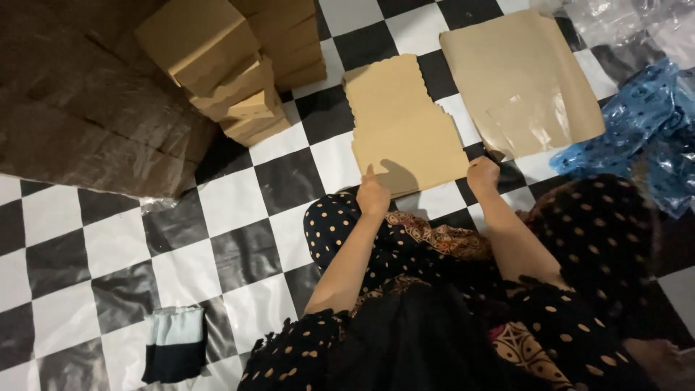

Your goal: A person sits on the floor and folds a flat cardboard template into a small box.

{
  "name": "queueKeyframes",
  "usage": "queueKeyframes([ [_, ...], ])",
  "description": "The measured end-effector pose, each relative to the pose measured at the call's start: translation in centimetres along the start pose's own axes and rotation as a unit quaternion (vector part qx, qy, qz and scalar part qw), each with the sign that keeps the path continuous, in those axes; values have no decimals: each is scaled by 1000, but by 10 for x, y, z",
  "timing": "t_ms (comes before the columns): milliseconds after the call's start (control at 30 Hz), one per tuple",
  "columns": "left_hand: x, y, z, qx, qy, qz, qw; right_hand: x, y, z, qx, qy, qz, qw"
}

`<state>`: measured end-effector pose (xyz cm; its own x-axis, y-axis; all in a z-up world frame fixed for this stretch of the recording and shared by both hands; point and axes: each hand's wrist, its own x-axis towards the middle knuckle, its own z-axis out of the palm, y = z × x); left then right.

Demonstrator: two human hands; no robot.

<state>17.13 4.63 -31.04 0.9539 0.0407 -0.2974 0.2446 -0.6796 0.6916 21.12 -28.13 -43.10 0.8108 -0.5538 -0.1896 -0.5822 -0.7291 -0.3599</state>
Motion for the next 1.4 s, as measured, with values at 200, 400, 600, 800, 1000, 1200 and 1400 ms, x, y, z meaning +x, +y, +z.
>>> queueKeyframes([
  [200, 16, -26, 31, 15, 85, 19, 996, -25, -6, -25, 107, -56, -67, 990],
  [400, -12, -11, 48, -141, 177, 10, 974, 7, -15, -20, 559, -184, 161, 792],
  [600, -18, -8, 97, -557, -72, -179, 808, 26, 2, -36, 543, -237, 121, 796],
  [800, 26, -24, 143, -43, 265, 10, 963, -18, -10, -23, 126, -6, -236, 963],
  [1000, 22, -34, 161, 286, 219, 101, 927, -74, -25, 11, -137, 53, -472, 869],
  [1200, -6, 6, 137, 494, 197, 94, 842, -86, -33, -10, 50, -32, -389, 919],
  [1400, 3, -2, 143, 512, -16, 37, 858, 2, 13, 100, 148, 5, -193, 970],
])
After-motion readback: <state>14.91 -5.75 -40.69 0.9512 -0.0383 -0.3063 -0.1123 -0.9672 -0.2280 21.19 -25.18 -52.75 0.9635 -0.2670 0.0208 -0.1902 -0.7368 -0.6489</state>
